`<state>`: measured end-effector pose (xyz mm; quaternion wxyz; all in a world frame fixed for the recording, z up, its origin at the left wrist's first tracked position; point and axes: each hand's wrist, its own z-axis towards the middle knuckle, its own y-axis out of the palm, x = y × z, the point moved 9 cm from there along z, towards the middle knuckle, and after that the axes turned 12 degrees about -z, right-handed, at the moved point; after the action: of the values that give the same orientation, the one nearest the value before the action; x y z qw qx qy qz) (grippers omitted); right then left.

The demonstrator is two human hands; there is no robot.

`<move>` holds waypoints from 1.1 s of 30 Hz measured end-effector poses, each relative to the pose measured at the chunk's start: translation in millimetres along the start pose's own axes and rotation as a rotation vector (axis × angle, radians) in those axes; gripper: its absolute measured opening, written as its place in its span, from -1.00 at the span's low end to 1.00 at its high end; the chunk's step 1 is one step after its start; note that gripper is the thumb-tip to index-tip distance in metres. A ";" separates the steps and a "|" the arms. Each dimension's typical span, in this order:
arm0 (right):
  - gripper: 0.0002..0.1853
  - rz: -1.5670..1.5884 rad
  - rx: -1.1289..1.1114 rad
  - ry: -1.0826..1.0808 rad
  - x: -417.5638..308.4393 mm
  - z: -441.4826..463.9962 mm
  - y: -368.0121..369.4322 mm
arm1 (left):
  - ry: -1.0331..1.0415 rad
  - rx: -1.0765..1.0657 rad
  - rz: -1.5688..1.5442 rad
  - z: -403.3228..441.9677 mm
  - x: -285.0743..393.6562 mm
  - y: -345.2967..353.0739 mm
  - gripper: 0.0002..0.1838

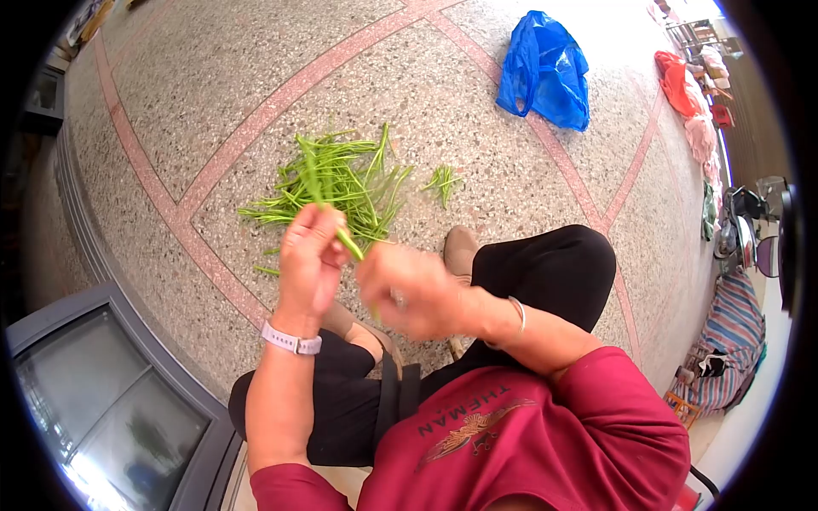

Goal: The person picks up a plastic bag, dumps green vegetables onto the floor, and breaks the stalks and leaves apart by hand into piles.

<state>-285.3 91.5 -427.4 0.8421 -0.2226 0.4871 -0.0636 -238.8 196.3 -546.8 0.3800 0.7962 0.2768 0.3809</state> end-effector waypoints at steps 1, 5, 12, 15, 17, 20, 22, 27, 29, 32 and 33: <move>-0.82 0.106 -0.112 0.034 -12.8 -6.1 9.0 | 0.044 0.017 -0.011 4.4 9.8 -10.2 -0.92; -0.86 0.434 -0.106 0.554 32.9 -6.2 1.6 | 0.036 0.051 0.096 0.6 9.4 1.5 -0.92; -0.74 0.510 -0.012 0.915 98.7 -11.1 5.0 | -0.080 -0.066 0.250 -2.4 -20.7 17.5 -0.88; -0.75 0.529 0.158 0.856 107.7 -15.3 -0.6 | -0.088 -0.058 0.219 -2.3 -19.5 15.7 -0.89; -0.81 0.532 0.162 0.891 103.0 -14.1 -3.2 | -0.085 -0.026 0.261 -2.0 -19.7 18.4 -0.88; -0.84 0.522 0.064 0.860 100.7 -10.8 -0.6 | -0.097 -0.035 0.360 -0.5 -21.6 13.6 -0.88; -0.84 0.515 0.053 0.813 102.4 -10.6 0.0 | -0.097 -0.025 0.307 0.4 -22.2 15.1 -0.89; -0.87 0.154 0.223 0.328 56.1 2.1 -11.8 | -0.061 0.047 0.079 1.5 -19.7 2.1 -0.92; -0.89 -0.275 -0.228 0.217 28.7 -18.2 31.7 | -0.007 0.076 0.075 4.9 -16.4 -7.4 -0.93; -0.81 0.070 -0.278 0.046 -16.4 -15.3 34.5 | 0.011 0.115 0.175 8.0 1.9 -19.4 -0.93; -0.85 -0.102 -0.199 0.033 -6.6 -11.5 22.8 | 0.010 0.100 0.269 6.8 1.4 -17.0 -0.90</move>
<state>-300.9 110.3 -437.1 0.8033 -0.3286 0.4929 -0.0614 -235.0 204.2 -563.0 0.2837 0.8421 0.1883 0.4182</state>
